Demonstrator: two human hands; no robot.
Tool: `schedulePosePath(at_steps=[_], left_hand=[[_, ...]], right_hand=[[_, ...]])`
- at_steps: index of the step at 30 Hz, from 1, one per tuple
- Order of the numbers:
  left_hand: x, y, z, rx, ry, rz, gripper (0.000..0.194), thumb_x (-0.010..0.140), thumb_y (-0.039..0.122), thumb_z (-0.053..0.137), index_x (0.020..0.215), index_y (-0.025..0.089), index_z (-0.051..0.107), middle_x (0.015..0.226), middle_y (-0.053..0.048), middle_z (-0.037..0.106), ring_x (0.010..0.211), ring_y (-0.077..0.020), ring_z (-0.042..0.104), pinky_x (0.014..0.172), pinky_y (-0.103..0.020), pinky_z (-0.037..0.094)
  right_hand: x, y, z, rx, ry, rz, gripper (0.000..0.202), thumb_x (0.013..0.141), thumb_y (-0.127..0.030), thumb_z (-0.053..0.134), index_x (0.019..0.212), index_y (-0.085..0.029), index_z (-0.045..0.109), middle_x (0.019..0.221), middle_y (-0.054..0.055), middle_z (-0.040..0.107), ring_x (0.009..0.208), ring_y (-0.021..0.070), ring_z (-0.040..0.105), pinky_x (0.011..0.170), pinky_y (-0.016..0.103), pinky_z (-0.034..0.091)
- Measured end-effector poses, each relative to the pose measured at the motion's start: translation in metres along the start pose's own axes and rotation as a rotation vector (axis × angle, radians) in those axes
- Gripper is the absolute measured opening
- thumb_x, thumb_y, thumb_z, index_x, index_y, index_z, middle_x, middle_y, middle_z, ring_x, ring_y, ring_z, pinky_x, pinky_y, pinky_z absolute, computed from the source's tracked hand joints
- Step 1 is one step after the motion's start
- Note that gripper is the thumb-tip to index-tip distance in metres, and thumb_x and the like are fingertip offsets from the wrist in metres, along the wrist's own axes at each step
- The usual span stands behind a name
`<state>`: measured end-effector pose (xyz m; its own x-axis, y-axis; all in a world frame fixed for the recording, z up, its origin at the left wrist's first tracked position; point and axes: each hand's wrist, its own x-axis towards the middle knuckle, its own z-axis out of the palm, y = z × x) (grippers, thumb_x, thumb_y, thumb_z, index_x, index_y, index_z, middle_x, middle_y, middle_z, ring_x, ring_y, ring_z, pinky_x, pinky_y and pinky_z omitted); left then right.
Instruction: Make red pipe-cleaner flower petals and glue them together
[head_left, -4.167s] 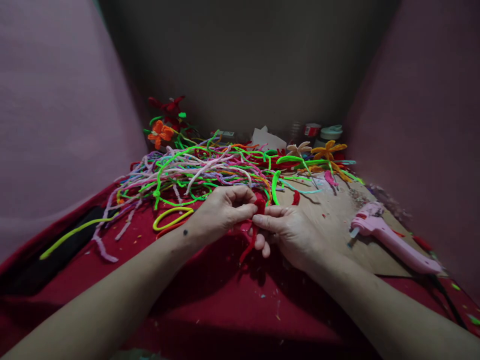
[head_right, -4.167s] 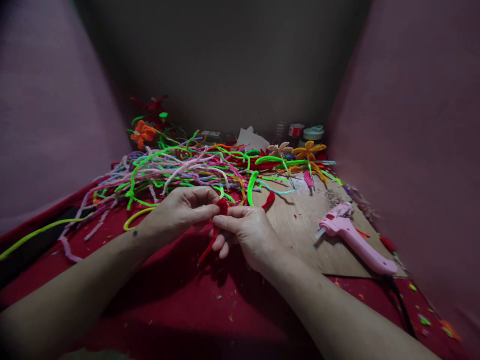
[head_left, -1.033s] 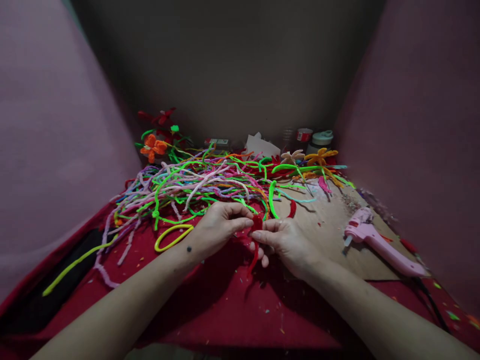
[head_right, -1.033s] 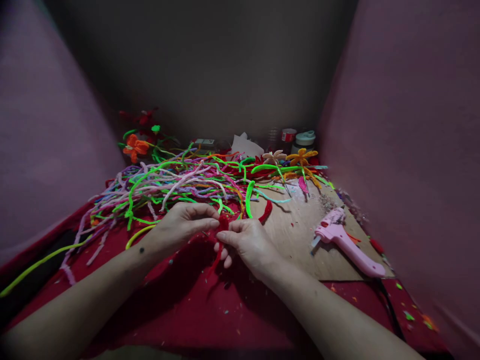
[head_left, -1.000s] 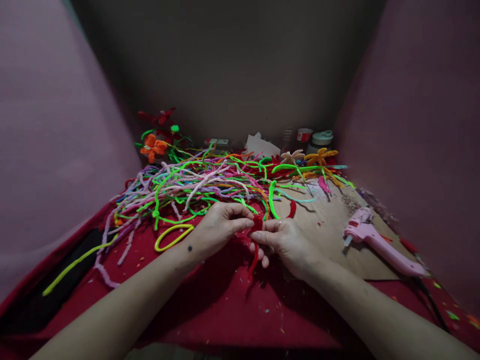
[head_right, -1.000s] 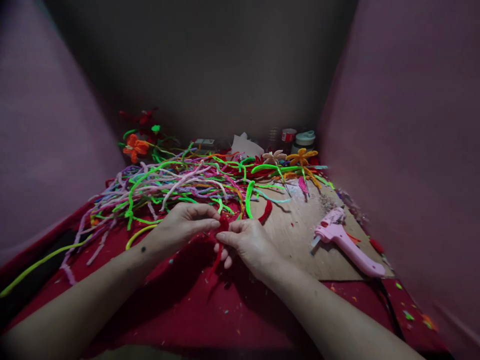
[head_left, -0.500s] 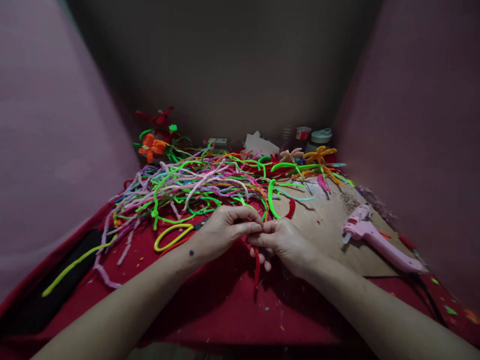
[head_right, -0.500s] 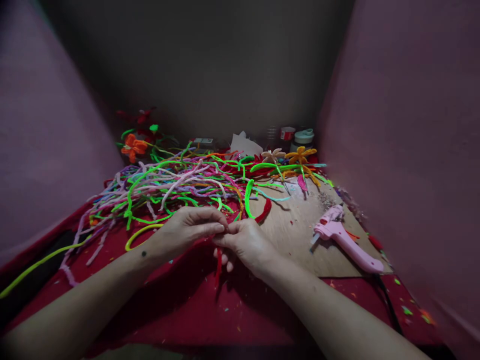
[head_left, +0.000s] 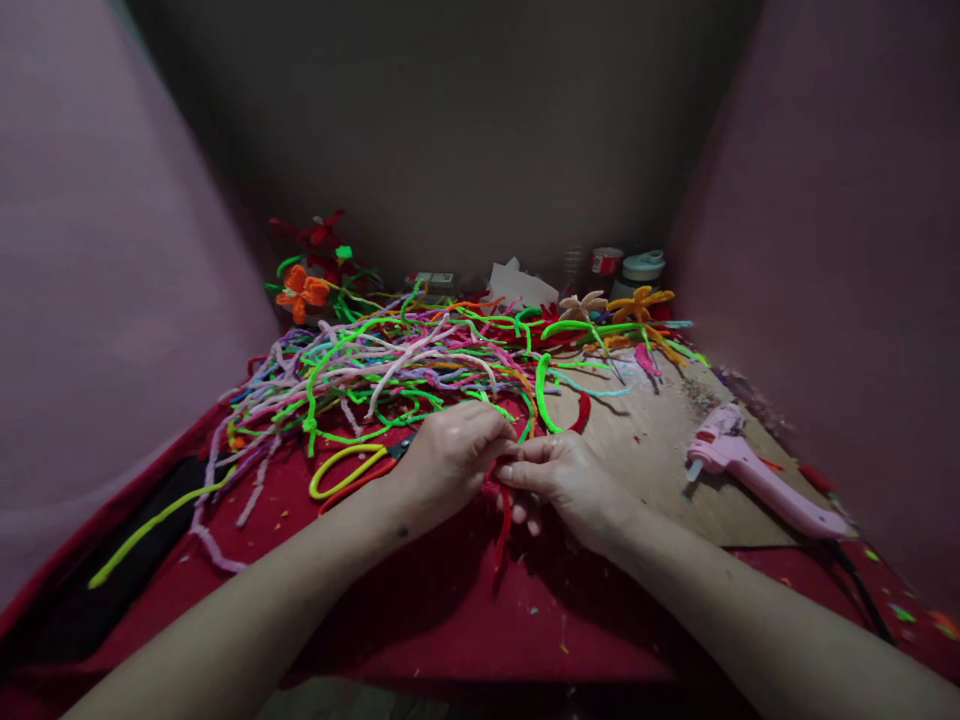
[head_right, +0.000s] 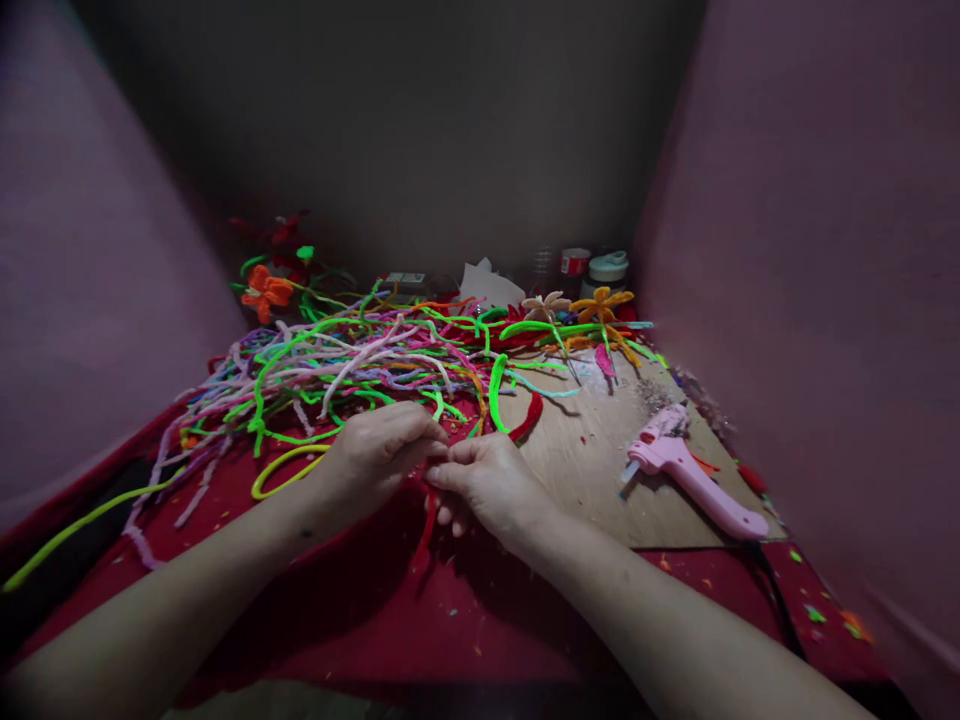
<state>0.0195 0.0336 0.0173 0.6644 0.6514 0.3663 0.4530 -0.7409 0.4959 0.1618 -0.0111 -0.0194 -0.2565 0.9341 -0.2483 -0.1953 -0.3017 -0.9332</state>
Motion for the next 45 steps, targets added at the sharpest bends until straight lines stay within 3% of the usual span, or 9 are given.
schedulePosePath(at_steps=[4,8,11,16,25,30,35,40,45], left_hand=[[0.004,0.005,-0.006,-0.253,0.004,-0.225,0.015,0.079,0.024,0.052,0.078,0.016,0.064,0.067,0.000,0.061,0.062,-0.0109,0.052,0.060,-0.021,0.040],[0.006,0.007,-0.010,-0.559,-0.146,-0.449,0.017,0.074,0.027,0.058,0.081,0.014,0.066,0.067,0.001,0.062,0.059,-0.0105,0.053,0.057,-0.021,0.041],[0.004,0.008,-0.005,-0.548,-0.148,-0.450,0.013,0.072,0.024,0.060,0.072,0.013,0.066,0.063,0.000,0.061,0.059,-0.0111,0.053,0.056,-0.021,0.040],[0.003,0.010,-0.001,-0.269,0.063,-0.324,0.016,0.074,0.023,0.058,0.061,0.015,0.063,0.056,0.002,0.055,0.055,-0.0094,0.048,0.055,-0.020,0.036],[0.003,0.003,-0.012,-0.514,-0.116,-0.509,0.016,0.068,0.028,0.064,0.069,0.013,0.061,0.060,0.003,0.055,0.055,-0.0082,0.045,0.052,-0.020,0.034],[-0.003,-0.002,0.003,-0.808,0.012,-0.543,0.021,0.073,0.035,0.063,0.075,0.014,0.059,0.063,0.002,0.055,0.055,-0.0082,0.048,0.053,-0.020,0.036],[-0.008,-0.002,0.021,-1.107,-0.114,-0.647,0.022,0.070,0.031,0.067,0.075,0.011,0.058,0.065,-0.002,0.058,0.053,-0.0087,0.051,0.052,-0.021,0.039],[-0.007,0.005,0.023,-1.123,-0.091,-0.624,0.019,0.070,0.026,0.067,0.076,0.009,0.061,0.065,-0.001,0.057,0.050,-0.0063,0.047,0.049,-0.020,0.038],[-0.007,0.010,0.022,-1.096,-0.075,-0.595,0.019,0.071,0.027,0.066,0.070,0.011,0.057,0.060,0.001,0.053,0.048,-0.0060,0.047,0.049,-0.020,0.038]], right_hand=[[0.000,0.003,-0.004,0.003,0.030,-0.006,0.022,0.067,-0.032,0.065,0.057,-0.015,0.055,0.042,-0.002,0.056,0.029,0.0061,0.044,0.029,0.016,0.030],[0.000,0.002,-0.005,0.011,0.041,0.002,0.023,0.066,-0.033,0.066,0.057,-0.016,0.054,0.042,-0.002,0.056,0.029,0.0062,0.043,0.027,0.016,0.028],[-0.001,0.000,-0.003,0.006,0.037,0.006,0.019,0.064,-0.030,0.065,0.057,-0.014,0.057,0.043,-0.002,0.057,0.030,0.0063,0.044,0.028,0.016,0.031],[0.001,0.000,-0.003,0.023,0.051,-0.008,0.022,0.064,-0.032,0.066,0.057,-0.016,0.053,0.039,-0.003,0.055,0.028,0.0063,0.042,0.028,0.016,0.029],[0.002,-0.002,-0.007,0.159,0.171,-0.147,0.024,0.063,-0.030,0.071,0.054,-0.014,0.055,0.044,-0.005,0.049,0.037,0.0045,0.039,0.036,0.020,0.026],[0.004,-0.006,-0.006,0.296,0.239,-0.191,0.019,0.057,-0.027,0.074,0.061,-0.013,0.062,0.048,-0.006,0.046,0.041,0.0034,0.032,0.039,0.021,0.019],[0.005,-0.004,-0.006,0.337,0.234,-0.226,0.020,0.059,-0.028,0.074,0.059,-0.013,0.060,0.048,-0.006,0.044,0.041,0.0030,0.030,0.039,0.021,0.017],[0.004,-0.004,-0.006,0.398,0.147,-0.228,0.016,0.061,-0.023,0.073,0.058,-0.012,0.061,0.047,-0.005,0.047,0.040,0.0026,0.031,0.039,0.019,0.020],[0.004,-0.007,-0.003,0.472,0.197,-0.195,0.014,0.058,-0.021,0.074,0.064,-0.012,0.066,0.054,-0.003,0.053,0.043,0.0032,0.034,0.039,0.019,0.021]])
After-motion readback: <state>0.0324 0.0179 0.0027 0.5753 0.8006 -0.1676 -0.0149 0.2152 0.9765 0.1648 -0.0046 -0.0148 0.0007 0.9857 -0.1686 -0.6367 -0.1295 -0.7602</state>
